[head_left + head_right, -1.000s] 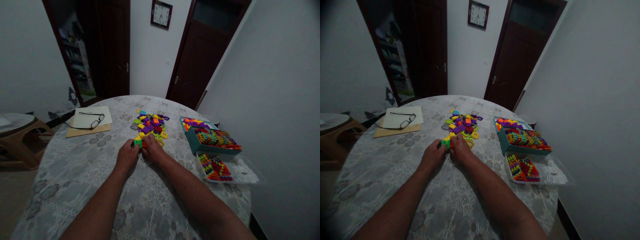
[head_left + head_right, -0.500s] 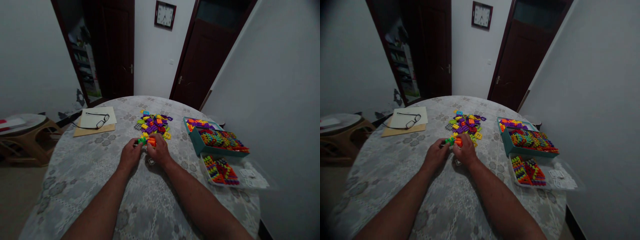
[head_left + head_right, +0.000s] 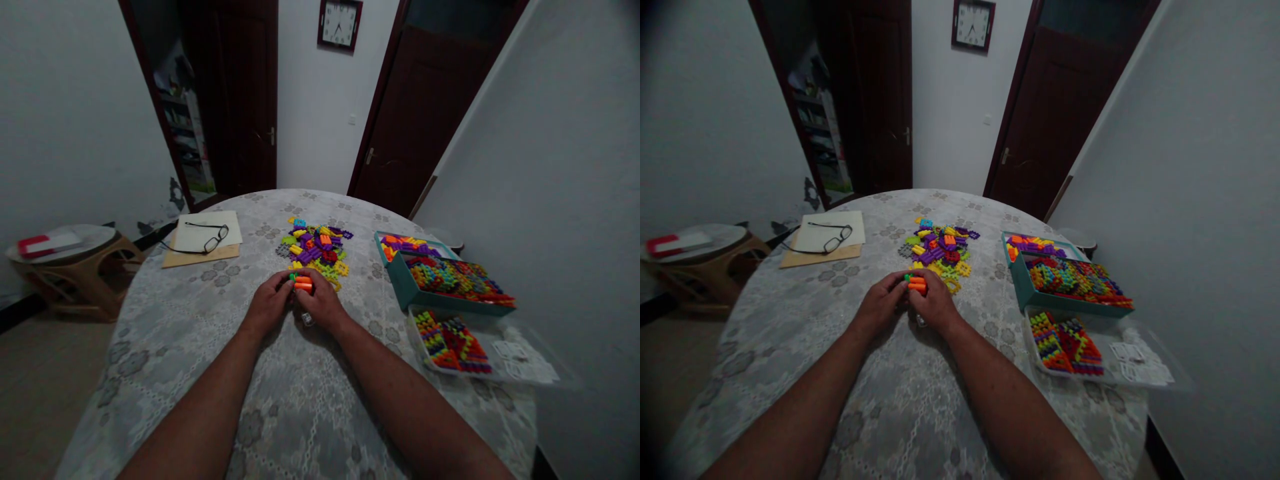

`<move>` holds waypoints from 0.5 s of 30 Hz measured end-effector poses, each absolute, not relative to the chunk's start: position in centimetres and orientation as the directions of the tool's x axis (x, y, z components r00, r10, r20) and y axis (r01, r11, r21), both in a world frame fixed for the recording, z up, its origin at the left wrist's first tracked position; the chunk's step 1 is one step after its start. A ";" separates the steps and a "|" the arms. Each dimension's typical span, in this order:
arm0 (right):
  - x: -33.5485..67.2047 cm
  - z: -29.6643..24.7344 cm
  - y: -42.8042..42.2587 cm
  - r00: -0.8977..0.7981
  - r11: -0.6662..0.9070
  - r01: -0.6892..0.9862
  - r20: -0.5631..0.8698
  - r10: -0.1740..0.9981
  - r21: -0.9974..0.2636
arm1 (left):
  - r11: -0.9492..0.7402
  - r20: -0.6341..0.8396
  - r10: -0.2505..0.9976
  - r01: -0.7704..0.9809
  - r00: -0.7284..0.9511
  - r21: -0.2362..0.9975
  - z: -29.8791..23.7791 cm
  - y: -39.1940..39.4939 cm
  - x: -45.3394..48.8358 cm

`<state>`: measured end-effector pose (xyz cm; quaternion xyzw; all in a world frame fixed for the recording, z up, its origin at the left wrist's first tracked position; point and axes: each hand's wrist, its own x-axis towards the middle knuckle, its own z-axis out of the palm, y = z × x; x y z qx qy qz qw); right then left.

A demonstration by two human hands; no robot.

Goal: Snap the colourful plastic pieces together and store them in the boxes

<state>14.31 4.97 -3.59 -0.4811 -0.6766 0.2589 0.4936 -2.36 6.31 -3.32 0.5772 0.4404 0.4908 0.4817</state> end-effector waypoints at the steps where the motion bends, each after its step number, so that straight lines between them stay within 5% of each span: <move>1: 14.3 -3.7 5.0 -0.069 0.408 0.365 0.413 0.908 -0.837 | -0.166 0.159 0.977 0.038 0.141 0.985 -3.4 6.4 -2.5; 8: 15.3 -3.0 6.0 -0.022 0.329 0.253 0.335 0.942 -0.910 | -0.072 0.073 0.992 -0.007 0.103 0.997 -3.7 6.7 -2.4; 12: 18.6 0.7 7.1 -0.067 0.320 0.431 0.324 0.944 -0.844 | -0.063 0.063 0.998 0.036 0.008 0.997 -3.8 6.5 -2.1; 15: 23.0 4.4 8.6 -0.072 0.307 0.670 0.353 0.933 -0.675 | -0.073 0.079 0.996 0.135 -0.044 0.988 -3.7 6.3 -2.2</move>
